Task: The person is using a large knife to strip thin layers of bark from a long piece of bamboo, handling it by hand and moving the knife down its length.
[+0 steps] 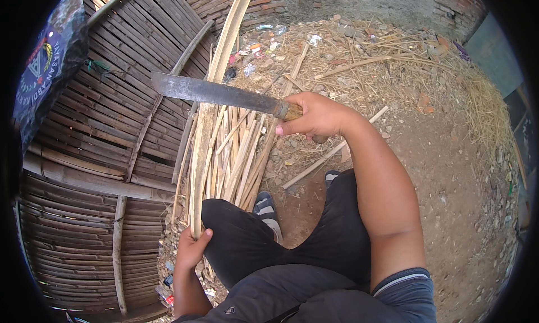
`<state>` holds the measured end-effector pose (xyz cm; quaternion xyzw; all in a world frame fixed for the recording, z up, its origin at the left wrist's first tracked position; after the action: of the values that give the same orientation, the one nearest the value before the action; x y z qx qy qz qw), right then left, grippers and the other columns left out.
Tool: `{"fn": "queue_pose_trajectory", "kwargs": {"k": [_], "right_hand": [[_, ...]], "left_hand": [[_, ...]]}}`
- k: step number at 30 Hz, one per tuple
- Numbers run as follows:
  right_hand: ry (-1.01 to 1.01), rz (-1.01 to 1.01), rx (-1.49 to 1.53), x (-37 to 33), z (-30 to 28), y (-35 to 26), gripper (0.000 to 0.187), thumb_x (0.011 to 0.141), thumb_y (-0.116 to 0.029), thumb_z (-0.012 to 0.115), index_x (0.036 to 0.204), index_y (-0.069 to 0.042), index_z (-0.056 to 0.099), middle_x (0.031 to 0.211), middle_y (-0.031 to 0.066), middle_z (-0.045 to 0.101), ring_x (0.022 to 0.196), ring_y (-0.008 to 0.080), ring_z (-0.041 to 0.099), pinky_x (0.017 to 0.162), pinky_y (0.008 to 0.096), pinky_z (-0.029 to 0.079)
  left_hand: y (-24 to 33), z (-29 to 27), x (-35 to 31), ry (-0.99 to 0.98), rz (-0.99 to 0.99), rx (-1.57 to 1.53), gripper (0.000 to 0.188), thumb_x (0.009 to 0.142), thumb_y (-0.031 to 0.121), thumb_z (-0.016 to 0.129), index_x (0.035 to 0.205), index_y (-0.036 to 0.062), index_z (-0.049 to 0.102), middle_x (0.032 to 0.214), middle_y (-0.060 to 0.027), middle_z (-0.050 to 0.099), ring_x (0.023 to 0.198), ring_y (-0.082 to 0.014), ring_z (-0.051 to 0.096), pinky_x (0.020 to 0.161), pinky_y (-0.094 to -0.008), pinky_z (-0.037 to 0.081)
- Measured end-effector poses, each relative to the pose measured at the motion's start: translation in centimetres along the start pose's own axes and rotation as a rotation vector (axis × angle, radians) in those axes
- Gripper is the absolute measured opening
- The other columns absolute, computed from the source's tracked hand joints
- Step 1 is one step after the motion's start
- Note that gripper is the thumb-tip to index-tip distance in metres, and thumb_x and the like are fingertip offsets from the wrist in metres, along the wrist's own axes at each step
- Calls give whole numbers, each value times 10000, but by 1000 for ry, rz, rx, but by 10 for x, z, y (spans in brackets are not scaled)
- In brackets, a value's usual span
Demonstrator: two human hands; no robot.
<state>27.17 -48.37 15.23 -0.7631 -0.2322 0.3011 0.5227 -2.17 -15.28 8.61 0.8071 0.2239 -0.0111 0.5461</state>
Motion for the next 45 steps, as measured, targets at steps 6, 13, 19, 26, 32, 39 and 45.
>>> {"fn": "queue_pose_trajectory", "kwargs": {"k": [6,13,19,26,32,39,45], "right_hand": [[-17,-8,-12,1,7,-4,354,859,-321,865,1049,-83,685,739,-35,595,569,75,543,487,260,425],[-42,-206,-145,10,16,-2,346,844,-287,884,1026,-54,703,764,-35,626,686,77,570,603,277,450],[90,-195,-73,7,1,1,451,851,-315,857,1169,-26,717,853,46,701,789,141,631,731,334,497],[92,-221,-178,7,9,-10,377,863,-297,851,1091,-34,704,824,21,667,763,123,596,709,322,478],[81,-231,-169,11,9,-1,409,859,-295,847,1143,-34,712,827,39,679,772,136,610,718,328,487],[225,-319,-336,5,0,-12,402,843,-282,840,1126,-31,704,824,131,706,749,242,679,711,375,515],[407,-490,-478,-4,2,-25,408,844,-324,820,1101,-37,685,867,203,713,808,372,708,736,446,541]], "left_hand": [[-5,2,3,-4,-10,-44,332,971,218,777,767,137,528,671,112,461,593,-9,378,515,-233,297],[-3,3,4,-2,4,-35,309,970,207,776,784,130,541,686,112,469,612,-9,384,533,-229,309],[5,4,4,-18,-7,-23,305,970,210,776,785,128,548,690,111,476,616,-9,388,538,-228,313],[0,5,3,-16,-37,-40,308,975,213,770,775,130,551,691,112,482,620,-8,396,542,-230,313],[-3,8,4,-4,-37,-69,321,977,209,767,762,136,541,679,114,478,611,-6,390,536,-229,308],[-2,8,2,-28,-19,-48,323,979,203,761,758,142,534,671,114,468,597,-7,380,526,-232,298],[0,11,6,-58,-57,-55,282,976,267,767,811,144,574,676,90,495,571,-28,432,515,-232,336]]}}
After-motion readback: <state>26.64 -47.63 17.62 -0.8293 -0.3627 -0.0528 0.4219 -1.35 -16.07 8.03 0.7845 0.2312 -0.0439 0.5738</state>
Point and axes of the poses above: each hand's wrist, its own x-axis towards the middle knuckle, its own z-axis out of the palm, y = z × x, the point moved 5 cm from there along x, towards the middle knuckle
